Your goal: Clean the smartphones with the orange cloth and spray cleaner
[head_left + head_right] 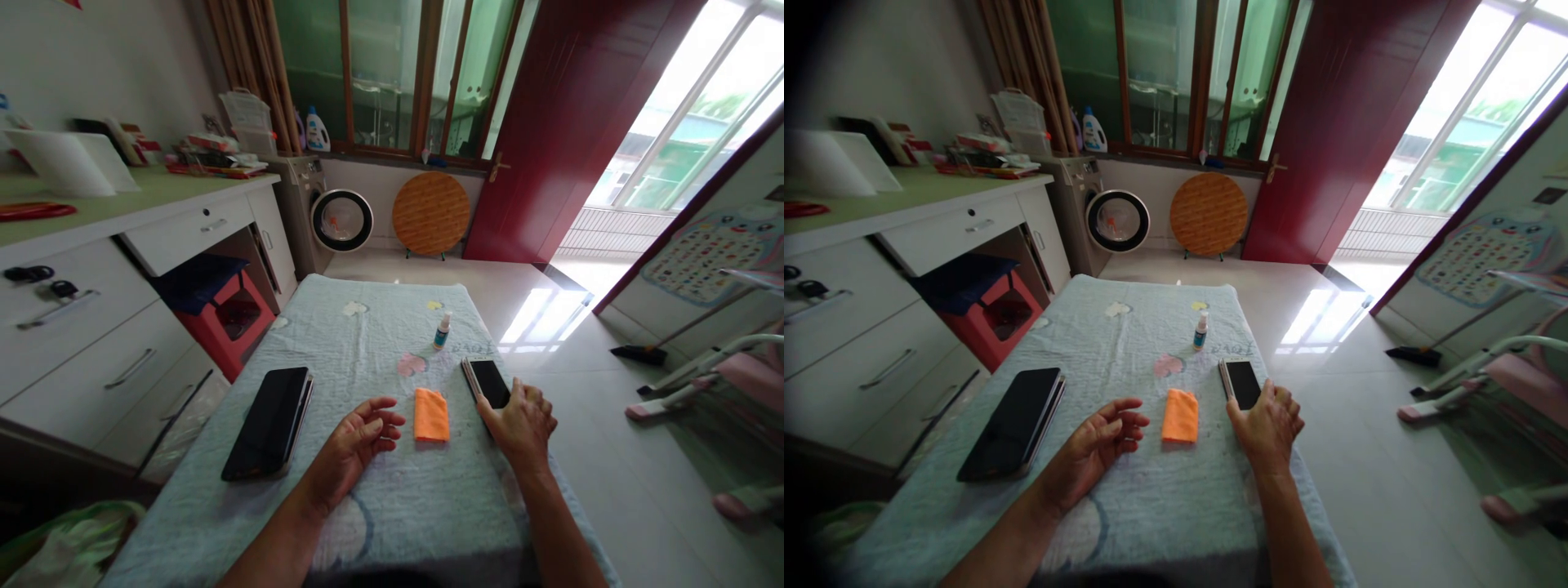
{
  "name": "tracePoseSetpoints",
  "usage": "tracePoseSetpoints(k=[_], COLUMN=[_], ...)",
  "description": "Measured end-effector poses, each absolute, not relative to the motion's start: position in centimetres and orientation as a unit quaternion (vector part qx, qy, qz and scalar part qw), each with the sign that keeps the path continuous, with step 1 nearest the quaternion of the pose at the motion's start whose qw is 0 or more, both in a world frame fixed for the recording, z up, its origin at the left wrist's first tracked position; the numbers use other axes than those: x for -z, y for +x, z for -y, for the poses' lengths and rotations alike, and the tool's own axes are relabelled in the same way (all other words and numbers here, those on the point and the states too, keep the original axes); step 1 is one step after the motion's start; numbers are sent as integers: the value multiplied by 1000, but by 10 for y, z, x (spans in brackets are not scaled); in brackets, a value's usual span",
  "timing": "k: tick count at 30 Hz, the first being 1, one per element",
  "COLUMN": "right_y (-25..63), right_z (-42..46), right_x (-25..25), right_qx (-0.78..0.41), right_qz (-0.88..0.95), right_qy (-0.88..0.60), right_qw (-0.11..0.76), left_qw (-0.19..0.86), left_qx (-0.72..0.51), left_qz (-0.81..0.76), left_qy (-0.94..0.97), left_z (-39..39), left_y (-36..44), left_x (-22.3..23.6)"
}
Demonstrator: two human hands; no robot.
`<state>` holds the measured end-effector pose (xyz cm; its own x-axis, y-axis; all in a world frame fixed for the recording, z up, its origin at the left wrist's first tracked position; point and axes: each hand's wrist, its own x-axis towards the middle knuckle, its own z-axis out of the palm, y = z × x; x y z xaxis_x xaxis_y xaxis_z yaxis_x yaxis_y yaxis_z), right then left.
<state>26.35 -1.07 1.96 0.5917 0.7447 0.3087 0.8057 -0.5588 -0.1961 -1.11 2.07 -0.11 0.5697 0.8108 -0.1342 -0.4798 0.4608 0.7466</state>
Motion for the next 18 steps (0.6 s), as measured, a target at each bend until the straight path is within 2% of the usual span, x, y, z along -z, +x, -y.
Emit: tracePoseSetpoints(k=[3,5,7,9,14,18], right_y=[257,248,237,225,210,207], right_z=[14,14,12,7,-12,-17], right_x=[-31,-37,-38,-33,-16,-14], right_qx=[110,47,-52,-97,-80,-126], right_qz=[477,555,634,678,693,717], right_qy=[-836,-774,-706,-674,-697,-675], right_qw=[247,301,311,278,165,120], left_qw=[818,817,817,817,816,799], left_qx=[-394,-394,-395,-396,-399,-411], left_qz=[-248,-248,-246,-246,-248,-265], left_qy=[338,340,341,340,337,351], left_z=[-20,-20,-20,-19,-18,-17], left_y=[-11,-10,-11,-11,-12,-10], left_x=[1,0,0,-1,-2,-2])
